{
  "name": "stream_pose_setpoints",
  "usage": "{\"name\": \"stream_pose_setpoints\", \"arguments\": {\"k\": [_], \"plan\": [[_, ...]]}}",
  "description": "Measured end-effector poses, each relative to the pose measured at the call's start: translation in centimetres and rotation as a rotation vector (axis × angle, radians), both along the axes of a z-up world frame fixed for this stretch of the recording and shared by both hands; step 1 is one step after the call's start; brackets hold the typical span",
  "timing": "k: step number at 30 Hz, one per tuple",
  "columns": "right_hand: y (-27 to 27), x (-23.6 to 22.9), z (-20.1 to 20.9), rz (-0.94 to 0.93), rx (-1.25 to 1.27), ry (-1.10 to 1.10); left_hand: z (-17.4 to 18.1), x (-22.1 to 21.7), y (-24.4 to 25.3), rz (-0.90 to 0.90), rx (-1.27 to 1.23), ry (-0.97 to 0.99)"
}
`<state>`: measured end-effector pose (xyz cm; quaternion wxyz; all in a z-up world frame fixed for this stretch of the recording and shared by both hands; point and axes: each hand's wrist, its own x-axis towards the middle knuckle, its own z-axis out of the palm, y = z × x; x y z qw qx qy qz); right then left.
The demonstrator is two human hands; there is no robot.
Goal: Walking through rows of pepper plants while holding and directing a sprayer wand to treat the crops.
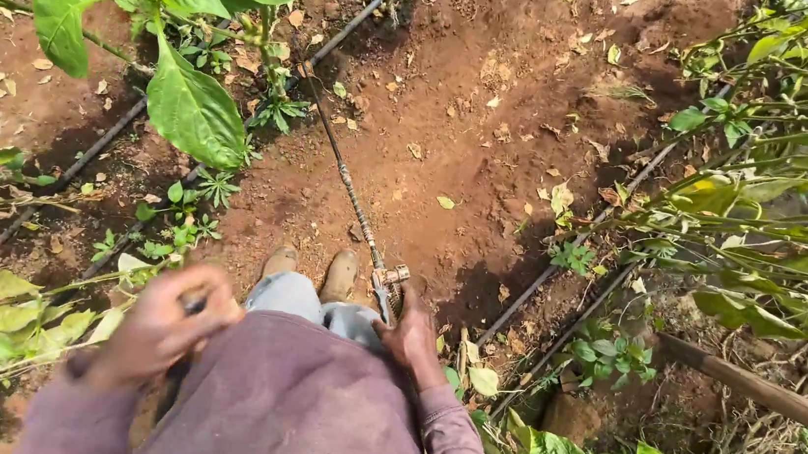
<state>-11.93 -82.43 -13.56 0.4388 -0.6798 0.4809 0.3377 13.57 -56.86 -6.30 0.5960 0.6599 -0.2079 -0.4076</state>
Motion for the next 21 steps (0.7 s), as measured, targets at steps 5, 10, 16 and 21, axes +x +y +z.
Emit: {"name": "stream_pose_setpoints", "arguments": {"k": [5,10,16,21], "plan": [[0.5,-1.5,-7.0,0.080,-0.075,-0.073,-24.6,2.3,-5.1,-0.038,0.721,-0.400],[2.3,-2.7,-11.6,0.064,-0.161,-0.194,-26.2,5.6,-3.0,-0.104,1.116,-0.347],[2.7,-0.1,-9.7,-0.031,-0.129,-0.114,-27.7,11.1,0.7,0.071,0.744,-0.165],[3.3,-1.6,-14.6,0.035,-0.202,-0.243,-24.3,12.2,-0.2,0.128,0.580,-0.043]]}}
